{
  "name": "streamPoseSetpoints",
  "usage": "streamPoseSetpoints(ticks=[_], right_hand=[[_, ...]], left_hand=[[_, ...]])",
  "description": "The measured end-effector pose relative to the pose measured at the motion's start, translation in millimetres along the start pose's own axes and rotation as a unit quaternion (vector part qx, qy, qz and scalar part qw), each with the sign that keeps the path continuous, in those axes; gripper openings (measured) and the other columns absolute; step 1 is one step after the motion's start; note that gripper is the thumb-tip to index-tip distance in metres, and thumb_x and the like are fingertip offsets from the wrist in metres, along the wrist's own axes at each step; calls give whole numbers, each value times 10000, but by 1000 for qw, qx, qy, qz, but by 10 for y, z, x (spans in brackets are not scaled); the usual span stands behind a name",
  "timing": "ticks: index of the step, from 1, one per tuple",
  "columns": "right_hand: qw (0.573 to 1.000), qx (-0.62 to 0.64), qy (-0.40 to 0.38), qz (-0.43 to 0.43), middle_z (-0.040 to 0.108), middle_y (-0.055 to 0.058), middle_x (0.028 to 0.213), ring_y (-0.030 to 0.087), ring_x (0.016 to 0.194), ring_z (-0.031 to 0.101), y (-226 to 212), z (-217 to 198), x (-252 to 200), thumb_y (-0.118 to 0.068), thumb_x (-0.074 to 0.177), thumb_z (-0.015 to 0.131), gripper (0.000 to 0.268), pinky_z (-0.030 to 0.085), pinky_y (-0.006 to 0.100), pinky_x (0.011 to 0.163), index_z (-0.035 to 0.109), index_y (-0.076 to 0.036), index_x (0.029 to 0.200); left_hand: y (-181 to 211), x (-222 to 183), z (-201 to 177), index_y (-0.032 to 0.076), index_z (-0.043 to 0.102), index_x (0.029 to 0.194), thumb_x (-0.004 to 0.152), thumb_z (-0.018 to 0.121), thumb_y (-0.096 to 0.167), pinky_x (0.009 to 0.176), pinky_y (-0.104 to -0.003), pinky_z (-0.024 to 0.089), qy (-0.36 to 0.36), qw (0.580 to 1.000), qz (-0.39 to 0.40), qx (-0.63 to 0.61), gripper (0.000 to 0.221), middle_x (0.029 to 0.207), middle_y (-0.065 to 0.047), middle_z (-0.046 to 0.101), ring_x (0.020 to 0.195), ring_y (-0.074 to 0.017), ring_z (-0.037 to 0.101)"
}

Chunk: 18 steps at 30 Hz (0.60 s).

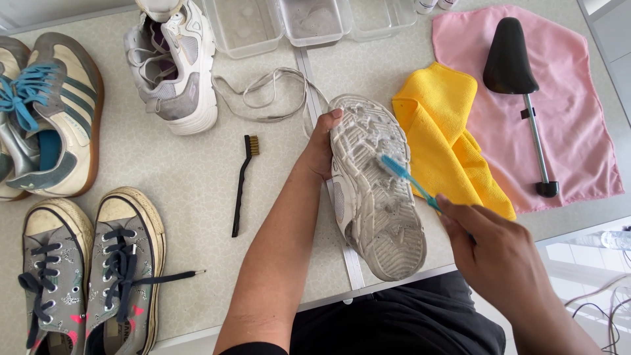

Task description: The person is cleaning the sole of a white sneaker by scrubbing it with a toothbrush dipped in a cleaning solution.

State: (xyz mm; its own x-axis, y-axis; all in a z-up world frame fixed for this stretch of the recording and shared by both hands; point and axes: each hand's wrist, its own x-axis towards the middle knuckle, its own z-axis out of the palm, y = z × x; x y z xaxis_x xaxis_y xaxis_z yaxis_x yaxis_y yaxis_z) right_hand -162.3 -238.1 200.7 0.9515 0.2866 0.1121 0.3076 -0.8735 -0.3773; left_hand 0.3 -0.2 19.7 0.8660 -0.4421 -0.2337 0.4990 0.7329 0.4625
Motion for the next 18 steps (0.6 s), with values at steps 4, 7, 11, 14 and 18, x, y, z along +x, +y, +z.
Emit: streamPoseSetpoints(ticks=[4, 7, 11, 14, 18], right_hand=[[998, -13, -14, 61, 774, 19, 988, 228, 695, 713, 146, 20, -350, -207, 939, 648, 293, 563, 383, 648, 740, -217, 1217], [995, 12, -44, 84, 785, -44, 965, 176, 733, 745, 222, -30, -552, -222, 933, 619, 342, 564, 338, 722, 721, -211, 1260], [994, 19, -46, 96, 799, -90, 904, 154, 586, 678, 397, -31, -745, -219, 915, 644, 277, 568, 317, 628, 745, -202, 1173], [983, 33, -76, 165, 803, -50, 726, 170, 506, 605, 463, -86, -695, -263, 892, 671, 265, 543, 303, 620, 796, -248, 1125], [990, 56, -42, 119, 742, -35, 708, 140, 456, 556, 421, -101, -354, -231, 931, 641, 277, 488, 286, 565, 781, -198, 1168]], left_hand=[[54, -46, 132, 29, 557, 1338, 757, 590, 540, 983, -522, 518, 62, 997, -36, 12, 774, 1199, -216, 651, 1121, -371, 629], [15, -6, 58, 46, 617, 1230, 778, 612, 536, 921, -500, 536, 57, 998, -2, 16, 667, 1099, -183, 686, 1039, -346, 658], [30, -28, 83, 44, 614, 1243, 766, 624, 549, 938, -519, 537, 49, 999, 4, 13, 696, 1126, -193, 686, 1074, -363, 655], [89, -87, 243, 28, 554, 1373, 756, 572, 605, 1006, -544, 503, 84, 996, -24, 8, 845, 1259, -247, 638, 1177, -398, 607], [111, -99, 280, 58, 587, 1318, 735, 586, 631, 1006, -535, 497, 98, 995, -10, -7, 818, 1237, -224, 643, 1174, -383, 604]])
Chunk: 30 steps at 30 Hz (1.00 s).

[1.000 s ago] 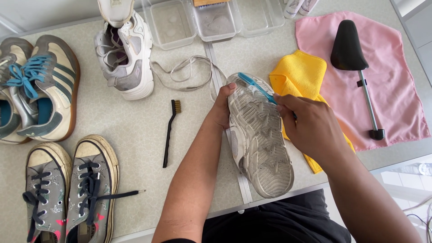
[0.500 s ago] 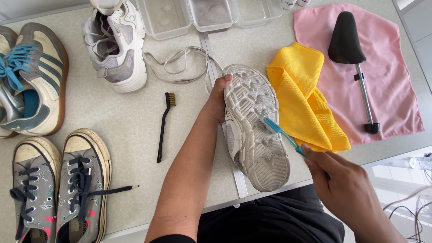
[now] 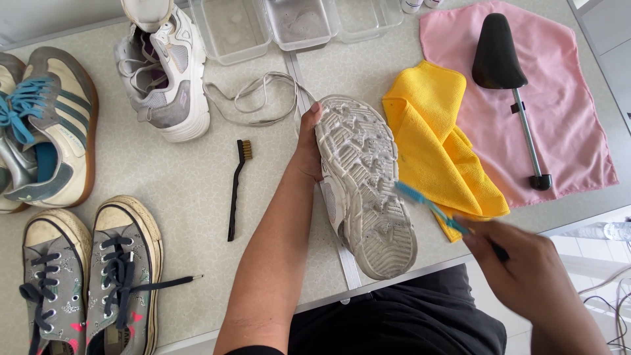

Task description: The person is cleaning the sole of a white sneaker by scrubbing it with a toothbrush dipped in a cleaning solution.

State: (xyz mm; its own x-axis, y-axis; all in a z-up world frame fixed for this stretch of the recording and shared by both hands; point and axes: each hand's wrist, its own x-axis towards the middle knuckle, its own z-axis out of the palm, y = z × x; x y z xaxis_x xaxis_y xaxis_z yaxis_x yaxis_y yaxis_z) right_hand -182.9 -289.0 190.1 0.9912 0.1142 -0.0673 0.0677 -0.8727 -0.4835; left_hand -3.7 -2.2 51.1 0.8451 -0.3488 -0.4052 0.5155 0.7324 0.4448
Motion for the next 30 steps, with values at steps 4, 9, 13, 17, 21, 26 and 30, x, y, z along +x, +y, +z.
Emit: streamPoseSetpoints(ticks=[4, 9, 13, 17, 21, 26, 30], right_hand=[[989, 9, 62, -131, 520, 15, 550, 164, 490, 431, -225, 114, 529, -191, 1005, 615, 337, 367, 319, 539, 699, -147, 1328], [987, 48, 68, -135, 713, 110, 830, 312, 646, 671, -637, 212, 831, -155, 988, 609, 272, 507, 423, 606, 742, -174, 1225], [987, 37, 63, -146, 615, 137, 631, 393, 544, 638, -688, 187, 674, -179, 979, 618, 224, 489, 476, 487, 770, -177, 1144], [990, -3, 24, -140, 660, 1, 747, 171, 566, 613, -409, 253, 285, -132, 993, 593, 320, 480, 316, 559, 718, -143, 1287], [997, -21, 3, -79, 634, -25, 726, 187, 539, 568, -244, 244, -80, -160, 964, 596, 372, 505, 336, 573, 701, -208, 1318], [999, -22, -26, -19, 727, -89, 793, 146, 556, 627, -104, 124, -234, -213, 950, 592, 388, 553, 278, 662, 723, -250, 1313], [997, 39, -8, -61, 815, -16, 989, 111, 601, 690, -123, 88, -75, -141, 922, 634, 305, 545, 254, 657, 767, -153, 1196]], left_hand=[[4, 29, -27, 83, 641, 1210, 761, 574, 651, 961, -499, 506, 11, 1000, 7, 9, 727, 1155, -186, 665, 1112, -345, 622], [2, 43, -28, 62, 567, 1359, 715, 602, 699, 1016, -562, 487, -15, 1000, 14, -7, 907, 1276, -240, 626, 1212, -407, 590], [56, 90, -43, 74, 563, 1332, 724, 602, 683, 1007, -554, 488, -13, 1000, 15, -9, 862, 1259, -227, 624, 1196, -396, 590], [3, 62, -15, 83, 561, 1312, 731, 601, 671, 1001, -549, 489, -9, 1000, 14, -16, 828, 1246, -217, 622, 1185, -388, 590], [6, 76, 8, 97, 557, 1281, 741, 601, 653, 991, -541, 490, -11, 1000, 17, -20, 776, 1226, -203, 619, 1167, -376, 590], [10, 80, 7, 111, 553, 1251, 752, 600, 635, 982, -533, 491, -16, 999, 27, -19, 725, 1206, -188, 616, 1150, -363, 590], [-21, 64, -7, 125, 549, 1221, 762, 600, 617, 972, -525, 492, -22, 999, 29, -14, 674, 1187, -174, 613, 1133, -351, 591]])
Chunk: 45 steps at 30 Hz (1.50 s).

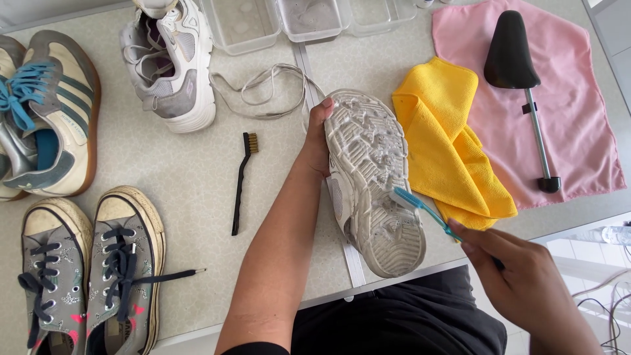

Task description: The person is cleaning the sole of a white sneaker by scrubbing it with a toothbrush dipped in a cleaning solution.

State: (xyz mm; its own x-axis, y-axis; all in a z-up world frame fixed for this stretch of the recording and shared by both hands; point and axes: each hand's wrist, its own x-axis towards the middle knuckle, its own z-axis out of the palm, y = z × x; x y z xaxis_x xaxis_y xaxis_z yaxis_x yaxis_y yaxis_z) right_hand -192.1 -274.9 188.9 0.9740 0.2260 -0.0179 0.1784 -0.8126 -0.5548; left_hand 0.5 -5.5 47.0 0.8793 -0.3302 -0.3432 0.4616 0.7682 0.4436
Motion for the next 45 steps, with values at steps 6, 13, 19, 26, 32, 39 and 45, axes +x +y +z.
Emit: streamPoseSetpoints(ticks=[6, 13, 19, 26, 32, 39, 45], right_hand=[[996, -3, 39, -81, 746, 9, 916, 142, 676, 690, -397, 199, 531, -135, 978, 615, 297, 512, 285, 634, 743, -147, 1246], [983, -144, 27, -112, 574, -8, 717, 260, 560, 579, -590, 263, 851, -173, 987, 595, 396, 430, 407, 501, 699, -260, 1360], [987, -115, 2, -112, 696, -49, 809, 177, 628, 666, -445, 88, 383, -138, 963, 606, 360, 526, 349, 555, 713, -230, 1293], [985, -144, 28, -85, 641, -70, 774, 184, 522, 542, -262, 115, 196, -155, 967, 628, 323, 509, 359, 536, 736, -258, 1254], [966, -183, 77, -167, 579, -46, 744, 206, 499, 499, -432, 259, 747, -132, 993, 634, 350, 420, 382, 435, 742, -269, 1297], [957, -228, 78, -163, 523, 0, 688, 285, 450, 503, -595, 287, 1135, -172, 1010, 606, 378, 455, 451, 411, 741, -287, 1344], [968, -198, 29, -151, 591, -20, 741, 245, 560, 583, -496, 99, 669, -153, 991, 612, 363, 487, 421, 500, 721, -259, 1320]], left_hand=[[16, -31, -30, 144, 544, 1180, 776, 599, 593, 959, -514, 493, -8, 1000, 14, 8, 607, 1161, -155, 609, 1110, -334, 591], [10, -55, -61, 167, 538, 1129, 793, 598, 563, 943, -500, 495, -20, 1000, 19, 12, 523, 1128, -131, 604, 1081, -314, 591], [22, 4, -21, 186, 533, 1089, 807, 598, 539, 930, -490, 497, -17, 999, 29, 4, 456, 1102, -112, 600, 1058, -297, 591], [49, -73, 87, 125, 564, 1166, 804, 562, 545, 896, -474, 512, 15, 1000, -19, 16, 554, 1077, -151, 640, 1017, -312, 624], [47, -69, 135, 85, 595, 1160, 854, 538, 525, 910, -465, 515, 3, 1000, 5, 8, 538, 1075, -169, 671, 1016, -325, 648], [90, -112, 237, 30, 514, 1348, 791, 511, 558, 998, -534, 465, 15, 999, -32, 15, 768, 1267, -254, 598, 1180, -396, 570], [0, 28, -20, 162, 546, 1099, 778, 572, 511, 897, -448, 479, 18, 999, 29, 13, 475, 1081, -103, 595, 1031, -283, 581]])
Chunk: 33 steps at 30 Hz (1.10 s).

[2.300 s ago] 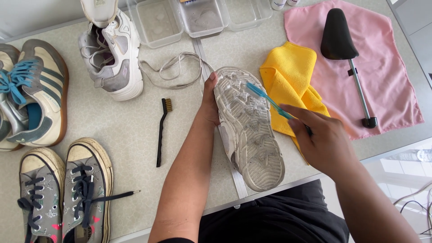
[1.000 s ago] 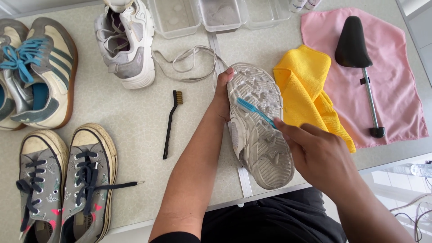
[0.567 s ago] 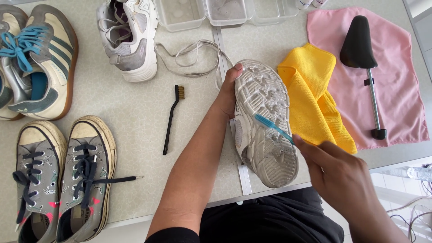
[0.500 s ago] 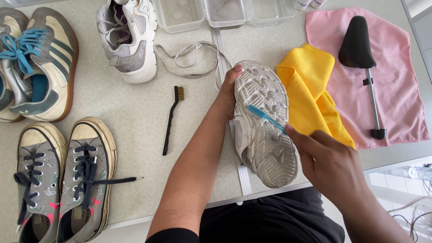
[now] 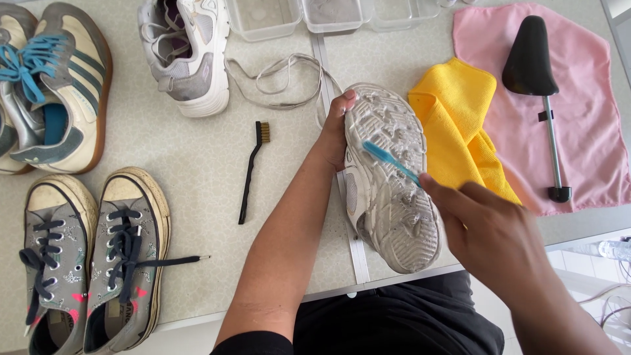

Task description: The person is cleaning the sole of a white sneaker by scrubbing it with a toothbrush dipped in a cleaning solution.

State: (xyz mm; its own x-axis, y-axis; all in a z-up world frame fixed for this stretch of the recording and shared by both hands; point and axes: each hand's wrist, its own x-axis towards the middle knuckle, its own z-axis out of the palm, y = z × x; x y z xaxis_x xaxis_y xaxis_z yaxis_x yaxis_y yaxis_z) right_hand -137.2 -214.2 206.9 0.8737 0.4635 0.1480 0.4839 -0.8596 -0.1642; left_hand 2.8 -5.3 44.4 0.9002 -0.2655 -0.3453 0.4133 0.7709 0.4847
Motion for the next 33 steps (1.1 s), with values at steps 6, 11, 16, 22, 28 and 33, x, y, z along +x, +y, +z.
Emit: streamPoseSetpoints(ticks=[6, 11, 16, 22, 28, 33], right_hand=[[996, 11, -56, 61, 636, -88, 784, 172, 561, 574, 199, -129, -671, -174, 965, 617, 344, 532, 360, 537, 715, -287, 1275], [997, 25, -45, 64, 569, -64, 704, 164, 506, 495, 260, -51, -637, -168, 968, 631, 345, 481, 349, 519, 725, -283, 1280], [998, 24, 65, 8, 561, -21, 708, 159, 540, 493, 111, 154, -179, -132, 1035, 672, 237, 409, 369, 464, 770, -187, 1243], [997, 11, 70, 23, 598, 6, 723, 252, 539, 531, 80, 273, 278, -72, 1035, 632, 319, 438, 416, 460, 781, -200, 1286], [996, 81, 31, 25, 616, 8, 758, 216, 636, 594, 30, 131, 61, -83, 1015, 625, 323, 480, 377, 587, 739, -145, 1311], [991, 104, -29, 77, 600, -14, 719, 173, 518, 549, -44, 45, -493, -87, 963, 599, 392, 478, 361, 537, 707, -181, 1328]], left_hand=[[32, -21, 41, 190, 541, 1023, 821, 571, 491, 887, -455, 485, -7, 1000, -8, -23, 364, 1019, -78, 593, 988, -270, 589], [47, -28, 69, 74, 596, 1197, 833, 512, 538, 928, -477, 515, 1, 998, -57, -4, 595, 1095, -172, 662, 1033, -334, 636], [19, 5, 59, 157, 572, 1126, 823, 567, 491, 910, -459, 501, 32, 999, -24, -11, 452, 1076, -119, 630, 1018, -299, 616], [-4, -41, -4, 145, 581, 1090, 805, 573, 557, 881, -443, 490, -6, 1000, -25, -17, 501, 1028, -115, 621, 983, -284, 599], [-30, 42, -70, 128, 608, 1138, 834, 552, 567, 923, -483, 488, -43, 999, -16, -29, 537, 1080, -133, 634, 1050, -316, 600], [-58, 32, -83, 132, 605, 1112, 809, 585, 544, 945, -486, 506, -39, 996, 70, 29, 511, 1108, -118, 638, 1089, -311, 609]])
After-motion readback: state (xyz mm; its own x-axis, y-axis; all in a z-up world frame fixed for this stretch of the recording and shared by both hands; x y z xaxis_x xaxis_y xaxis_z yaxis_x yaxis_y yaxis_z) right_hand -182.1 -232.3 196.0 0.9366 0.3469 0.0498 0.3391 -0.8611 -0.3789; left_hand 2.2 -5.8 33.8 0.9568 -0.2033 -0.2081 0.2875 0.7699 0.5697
